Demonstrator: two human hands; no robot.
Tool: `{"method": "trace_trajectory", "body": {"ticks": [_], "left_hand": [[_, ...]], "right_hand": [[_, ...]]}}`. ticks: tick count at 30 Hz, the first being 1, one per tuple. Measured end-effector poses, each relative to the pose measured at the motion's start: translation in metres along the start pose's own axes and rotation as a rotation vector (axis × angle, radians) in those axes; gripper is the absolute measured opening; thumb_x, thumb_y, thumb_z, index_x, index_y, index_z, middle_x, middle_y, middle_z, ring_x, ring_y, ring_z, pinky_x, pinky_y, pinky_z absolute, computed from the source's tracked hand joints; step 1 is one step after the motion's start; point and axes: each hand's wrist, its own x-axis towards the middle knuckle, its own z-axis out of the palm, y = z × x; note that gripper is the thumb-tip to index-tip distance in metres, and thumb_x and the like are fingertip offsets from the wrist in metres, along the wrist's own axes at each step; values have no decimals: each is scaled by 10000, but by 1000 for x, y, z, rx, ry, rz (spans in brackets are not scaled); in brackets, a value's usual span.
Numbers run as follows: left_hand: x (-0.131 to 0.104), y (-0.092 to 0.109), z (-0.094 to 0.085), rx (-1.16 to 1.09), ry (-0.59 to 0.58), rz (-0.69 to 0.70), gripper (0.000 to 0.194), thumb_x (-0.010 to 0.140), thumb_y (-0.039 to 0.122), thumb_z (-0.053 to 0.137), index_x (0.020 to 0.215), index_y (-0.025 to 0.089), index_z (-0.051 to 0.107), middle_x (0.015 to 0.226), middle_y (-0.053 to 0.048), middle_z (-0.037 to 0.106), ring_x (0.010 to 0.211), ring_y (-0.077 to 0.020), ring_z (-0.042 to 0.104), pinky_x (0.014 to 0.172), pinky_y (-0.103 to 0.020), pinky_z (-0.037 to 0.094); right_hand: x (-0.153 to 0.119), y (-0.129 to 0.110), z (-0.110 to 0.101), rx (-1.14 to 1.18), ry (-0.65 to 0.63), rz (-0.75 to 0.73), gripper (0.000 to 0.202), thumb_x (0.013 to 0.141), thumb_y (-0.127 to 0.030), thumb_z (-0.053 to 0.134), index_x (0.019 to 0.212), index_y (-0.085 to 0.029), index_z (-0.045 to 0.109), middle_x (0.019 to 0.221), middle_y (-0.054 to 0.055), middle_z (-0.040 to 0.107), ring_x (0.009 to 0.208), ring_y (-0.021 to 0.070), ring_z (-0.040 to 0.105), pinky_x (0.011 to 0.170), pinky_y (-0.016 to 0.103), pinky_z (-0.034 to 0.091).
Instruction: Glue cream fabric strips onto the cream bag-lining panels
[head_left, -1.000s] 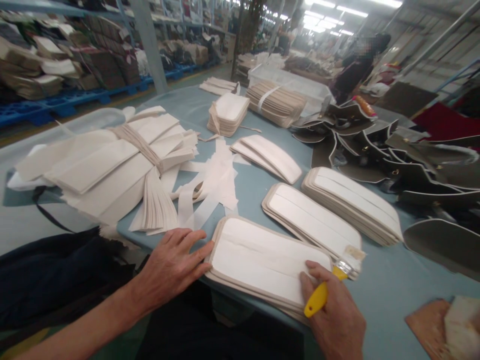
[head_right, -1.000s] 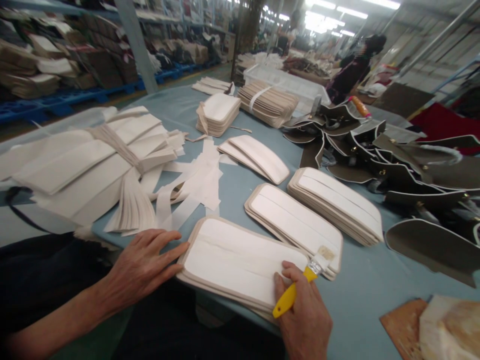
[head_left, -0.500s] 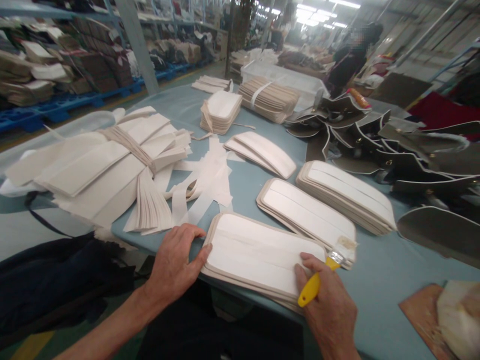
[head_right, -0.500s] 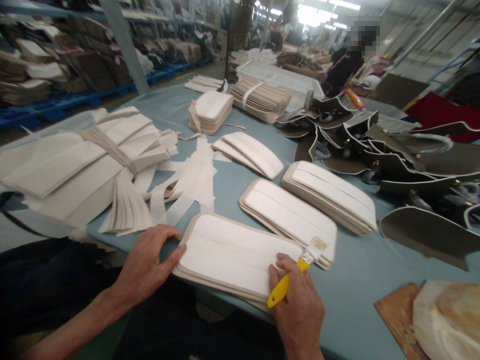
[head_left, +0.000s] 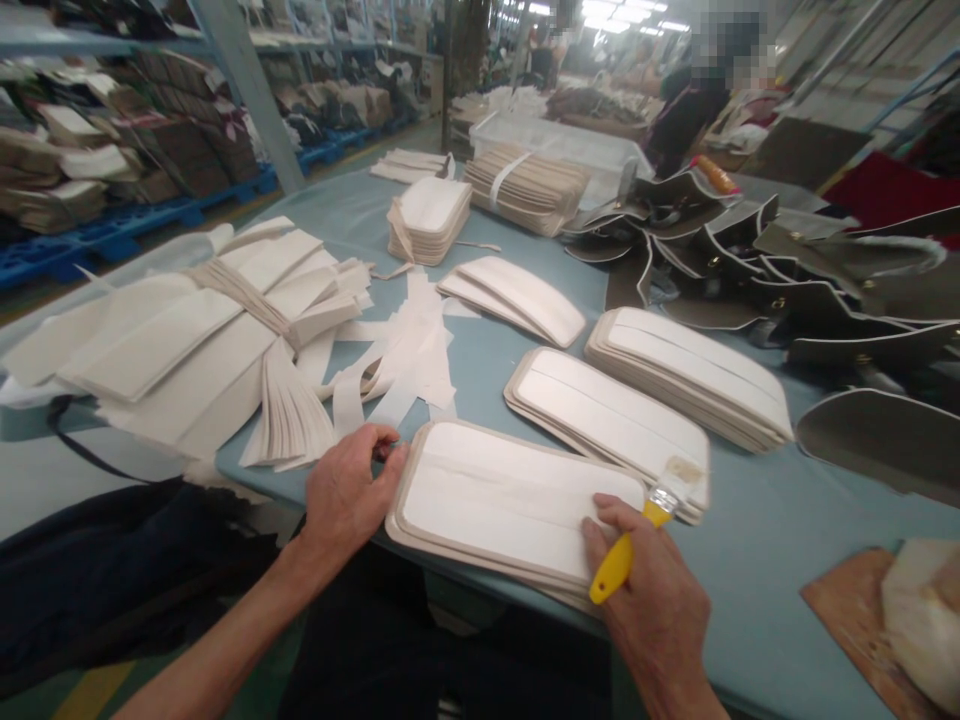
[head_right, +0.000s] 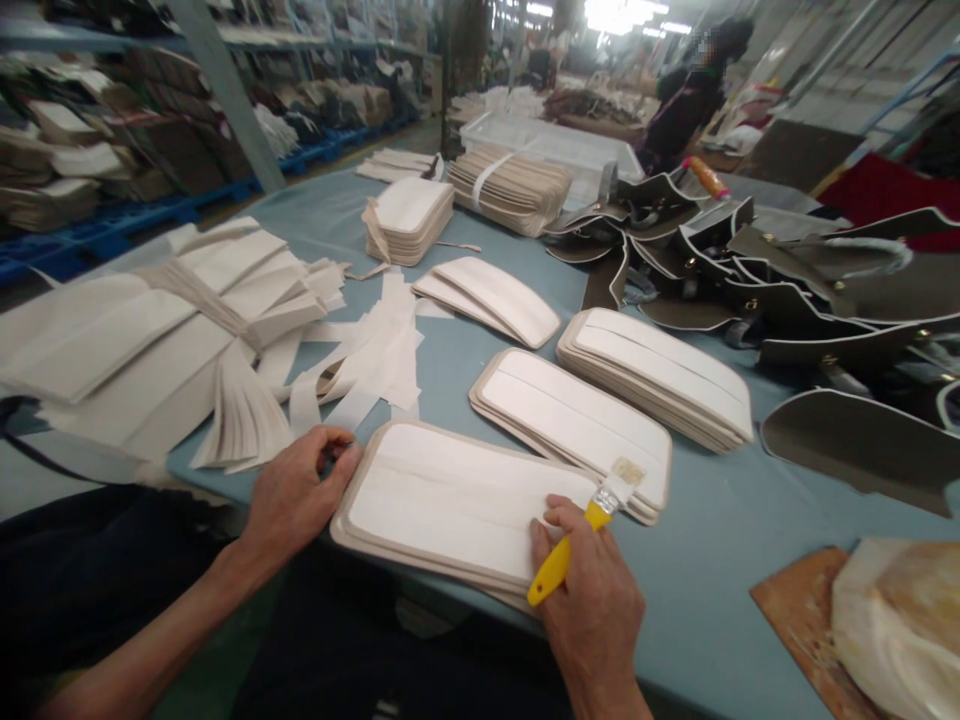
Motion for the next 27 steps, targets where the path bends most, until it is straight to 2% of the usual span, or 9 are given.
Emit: {"method": "trace_trajectory", "body": {"ticks": [3, 6, 12, 21, 24, 27], "left_hand": [[1, -3, -1, -23, 1, -27, 283, 943, 447, 470, 999, 229, 641, 837, -17, 727, 750, -200, 667, 692, -314, 479], [0, -5, -1, -41, -18, -10, 329, 910, 481, 504, 1054, 222, 649, 883, -28, 738, 788, -207, 676, 727, -321, 513], [-7, -4, -3, -24, -75, 55, 366, 888, 472, 514, 1093, 214, 673, 971, -69, 744, 941, -266, 687, 888, -406, 531], [-5, -5, -10, 24, -121, 71, 418, 858, 463, 514, 1121, 188, 690, 1080, -108, 751, 1023, -330, 671, 935, -489, 497], [-8, -7, -13, 17, -108, 83, 424, 826, 444, 535, 1138, 199, 687, 1112, -107, 751, 1041, -329, 671, 935, -479, 502], [-17, -9, -18, -18, -75, 93, 421, 822, 415, 523, 1161, 209, 667, 1104, -89, 742, 996, -287, 682, 917, -433, 527]], "right_hand": [[0, 0, 1, 8, 15, -12, 300, 1081, -485, 483, 1063, -223, 630, 1100, 26, 797, 939, 237, 742, 762, 315, 524], [0, 0, 1, 11, 12, -7, 305, 1087, -488, 471, 1062, -225, 623, 1114, 22, 791, 967, 239, 736, 779, 315, 517], [0, -1, 0, 13, 15, -5, 288, 1091, -472, 468, 1060, -222, 609, 1107, 23, 788, 942, 230, 717, 787, 306, 503], [0, 0, 2, 28, 20, -5, 244, 1090, -433, 483, 1066, -225, 608, 1105, 32, 786, 963, 228, 710, 805, 308, 495], [-1, 0, 3, 24, 18, 0, 247, 1089, -437, 479, 1073, -227, 609, 1111, 33, 784, 966, 234, 707, 805, 316, 497], [-1, 0, 3, 24, 21, -4, 238, 1092, -428, 474, 1071, -231, 606, 1114, 30, 784, 965, 241, 707, 816, 327, 503]]}}
